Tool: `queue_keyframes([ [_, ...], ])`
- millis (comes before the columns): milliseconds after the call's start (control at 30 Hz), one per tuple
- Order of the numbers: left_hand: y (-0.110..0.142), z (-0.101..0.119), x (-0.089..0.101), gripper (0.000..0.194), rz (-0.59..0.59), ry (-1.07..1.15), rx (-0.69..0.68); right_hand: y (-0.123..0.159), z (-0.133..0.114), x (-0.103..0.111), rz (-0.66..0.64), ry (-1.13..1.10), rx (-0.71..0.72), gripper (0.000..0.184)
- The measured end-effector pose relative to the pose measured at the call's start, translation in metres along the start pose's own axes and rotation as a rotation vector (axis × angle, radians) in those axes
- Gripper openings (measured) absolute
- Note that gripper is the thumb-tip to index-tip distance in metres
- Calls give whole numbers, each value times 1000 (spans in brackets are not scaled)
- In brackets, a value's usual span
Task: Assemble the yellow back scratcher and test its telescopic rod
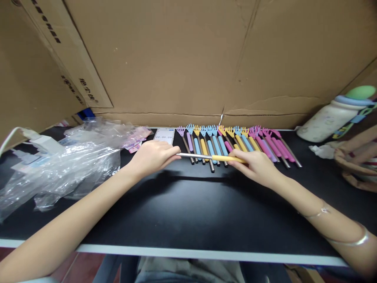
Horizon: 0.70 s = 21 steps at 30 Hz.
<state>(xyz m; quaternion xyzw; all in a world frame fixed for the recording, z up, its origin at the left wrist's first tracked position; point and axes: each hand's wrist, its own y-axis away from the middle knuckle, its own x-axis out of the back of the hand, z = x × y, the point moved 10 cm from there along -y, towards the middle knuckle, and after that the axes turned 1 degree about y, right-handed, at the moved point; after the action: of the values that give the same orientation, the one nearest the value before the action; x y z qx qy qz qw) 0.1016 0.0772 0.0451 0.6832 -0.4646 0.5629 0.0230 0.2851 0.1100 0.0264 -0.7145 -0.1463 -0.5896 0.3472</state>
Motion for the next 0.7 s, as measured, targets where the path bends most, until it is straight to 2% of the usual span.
queue_keyframes([
  [200,2,2,-4,33,1,-7,-2,0,0,-7,-75,-162,-24,32],
  [500,0,12,6,31,52,-65,-33,1,-6,-20,-251,-408,-69,38],
  [700,-1,21,2,32,20,-91,-43,0,-7,-22,-254,-405,-72,37],
])
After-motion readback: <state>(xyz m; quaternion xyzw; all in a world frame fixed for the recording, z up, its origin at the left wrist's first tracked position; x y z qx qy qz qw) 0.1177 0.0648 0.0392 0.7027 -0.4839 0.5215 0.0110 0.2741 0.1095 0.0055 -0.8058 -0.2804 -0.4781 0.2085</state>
